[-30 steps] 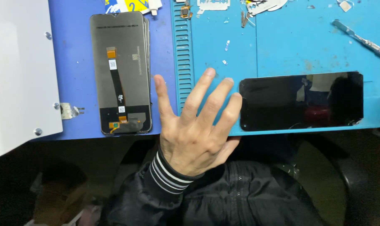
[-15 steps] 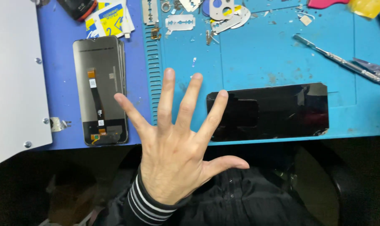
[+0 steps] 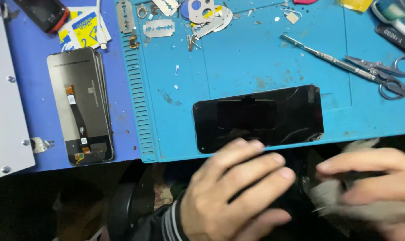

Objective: The person sprays a cloth with liquid and wipes the back of a black smartphone repeatedly. They fold the cloth and continue wiping the same device on a blue workbench with tools and a spare screen nearby.

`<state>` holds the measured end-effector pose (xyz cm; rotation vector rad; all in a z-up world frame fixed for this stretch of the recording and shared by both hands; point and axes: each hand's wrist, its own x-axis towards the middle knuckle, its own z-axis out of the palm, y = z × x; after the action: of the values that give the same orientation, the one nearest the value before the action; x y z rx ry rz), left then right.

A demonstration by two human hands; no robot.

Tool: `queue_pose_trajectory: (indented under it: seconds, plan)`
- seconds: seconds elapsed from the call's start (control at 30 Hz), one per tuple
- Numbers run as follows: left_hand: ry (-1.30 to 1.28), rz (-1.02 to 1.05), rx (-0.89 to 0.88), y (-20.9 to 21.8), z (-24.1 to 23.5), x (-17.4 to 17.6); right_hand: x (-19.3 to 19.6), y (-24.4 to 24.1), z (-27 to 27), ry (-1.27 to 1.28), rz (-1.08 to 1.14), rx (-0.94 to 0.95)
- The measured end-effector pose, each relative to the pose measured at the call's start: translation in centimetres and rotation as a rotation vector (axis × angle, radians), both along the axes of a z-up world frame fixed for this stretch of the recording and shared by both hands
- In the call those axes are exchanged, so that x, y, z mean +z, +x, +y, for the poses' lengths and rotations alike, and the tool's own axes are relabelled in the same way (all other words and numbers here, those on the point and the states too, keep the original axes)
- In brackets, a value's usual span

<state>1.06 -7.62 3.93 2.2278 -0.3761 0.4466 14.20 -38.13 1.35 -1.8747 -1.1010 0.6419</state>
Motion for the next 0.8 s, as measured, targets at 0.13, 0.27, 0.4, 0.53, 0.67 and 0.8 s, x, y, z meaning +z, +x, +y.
queue_pose_trajectory:
  seconds: [0.13, 0.27, 0.4, 0.53, 0.67, 0.8]
  plan:
    - [-0.354, 0.114, -0.162, -0.6, -2.5, -2.3, 2.6, -4.4, 7.7, -0.009, -0.004, -0.303]
    - [-0.478, 0.267, -0.112, -1.2, -2.2, -4.0, -0.6, -4.7, 5.7, 0.0, 0.028, -0.144]
    - [-0.67, 0.343, -0.087, -2.4, -2.5, -4.7, -1.9, -6.7, 5.8, -0.082, 0.039, -0.399]
    - [-0.61, 0.227, -0.091, -2.8, -2.4, -4.1, -1.6, -7.9, 6.8, 0.058, 0.012, -0.235]
    - [-0.426, 0.17, -0.161, -3.8, -2.2, -3.4, -1.7, -9.4, 7.3, 0.069, 0.004, -0.343]
    - [-0.403, 0.147, -0.176, -5.3, -2.4, -4.0, -0.5, -10.6, 8.1, 0.113, -0.017, -0.342]
